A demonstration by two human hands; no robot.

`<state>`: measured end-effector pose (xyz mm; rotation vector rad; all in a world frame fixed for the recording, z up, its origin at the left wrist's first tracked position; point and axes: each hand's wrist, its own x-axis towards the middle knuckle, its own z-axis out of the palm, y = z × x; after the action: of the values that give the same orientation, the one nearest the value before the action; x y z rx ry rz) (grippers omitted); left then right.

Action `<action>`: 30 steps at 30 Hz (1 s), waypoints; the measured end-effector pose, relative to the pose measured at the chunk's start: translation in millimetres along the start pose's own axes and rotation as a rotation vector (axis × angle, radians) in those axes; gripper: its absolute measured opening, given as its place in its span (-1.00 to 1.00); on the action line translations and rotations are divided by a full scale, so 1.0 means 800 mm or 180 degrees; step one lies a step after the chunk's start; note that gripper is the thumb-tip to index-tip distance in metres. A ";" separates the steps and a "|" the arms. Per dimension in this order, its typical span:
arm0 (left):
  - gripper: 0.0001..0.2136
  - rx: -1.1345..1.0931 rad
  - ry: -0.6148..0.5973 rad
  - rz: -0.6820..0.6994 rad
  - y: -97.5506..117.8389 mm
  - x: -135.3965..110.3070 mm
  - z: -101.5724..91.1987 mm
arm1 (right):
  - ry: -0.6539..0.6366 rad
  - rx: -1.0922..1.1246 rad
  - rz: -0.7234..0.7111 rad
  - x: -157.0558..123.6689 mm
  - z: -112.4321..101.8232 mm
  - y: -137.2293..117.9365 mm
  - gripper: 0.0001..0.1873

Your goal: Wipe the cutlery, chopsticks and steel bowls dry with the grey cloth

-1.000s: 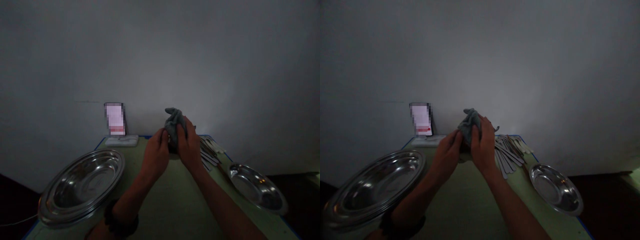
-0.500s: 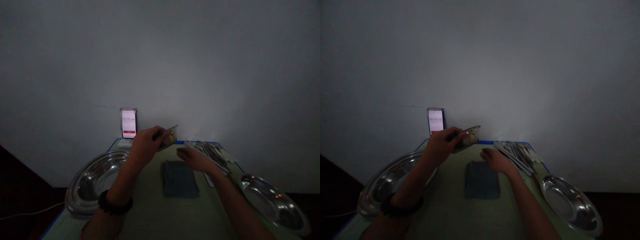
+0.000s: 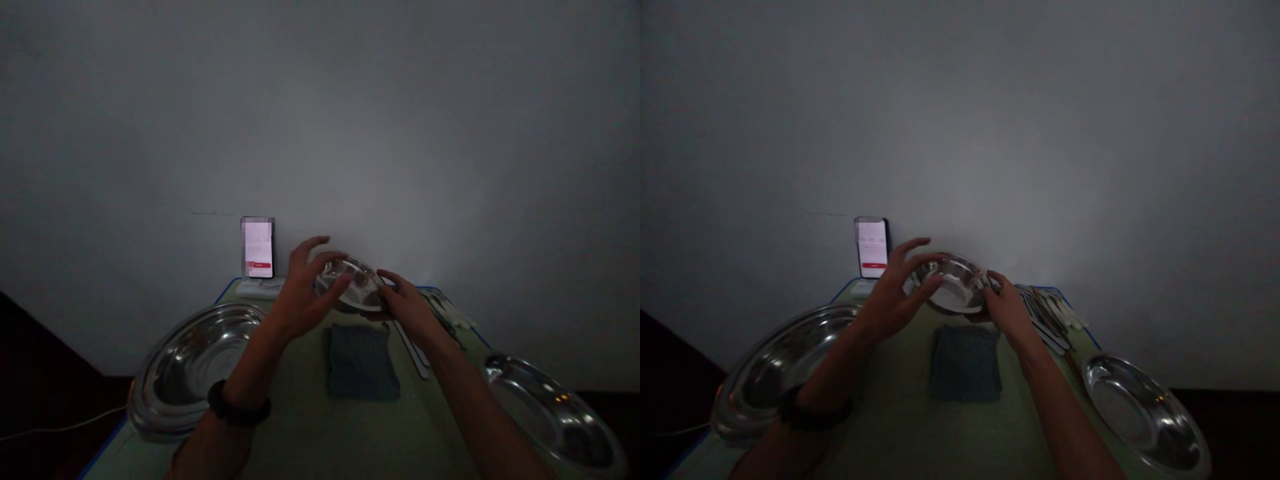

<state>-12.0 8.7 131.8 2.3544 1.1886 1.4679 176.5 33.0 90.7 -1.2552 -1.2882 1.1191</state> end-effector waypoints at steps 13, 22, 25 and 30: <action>-0.52 -0.0760 0.0344 -0.2031 -0.021 0.006 0.024 | -0.0065 -0.1800 -0.0863 -0.016 -0.034 -0.027 -0.40; -0.65 -0.0793 0.0180 -0.1451 0.014 -0.002 0.070 | 0.0226 -0.3913 -0.0174 -0.038 -0.201 0.008 -0.43; -0.66 -0.0967 0.0007 -0.1380 0.028 -0.008 0.085 | 0.0371 -0.3988 0.0792 -0.054 -0.252 0.049 -0.33; -0.69 -0.1125 -0.0297 -0.1410 0.036 -0.015 0.104 | 0.0058 -0.3717 0.1067 -0.070 -0.291 0.069 -0.66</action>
<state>68.5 4.7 93.9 1.7683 1.2086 1.2748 412.4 -24.8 55.6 -2.3754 -1.8341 0.4872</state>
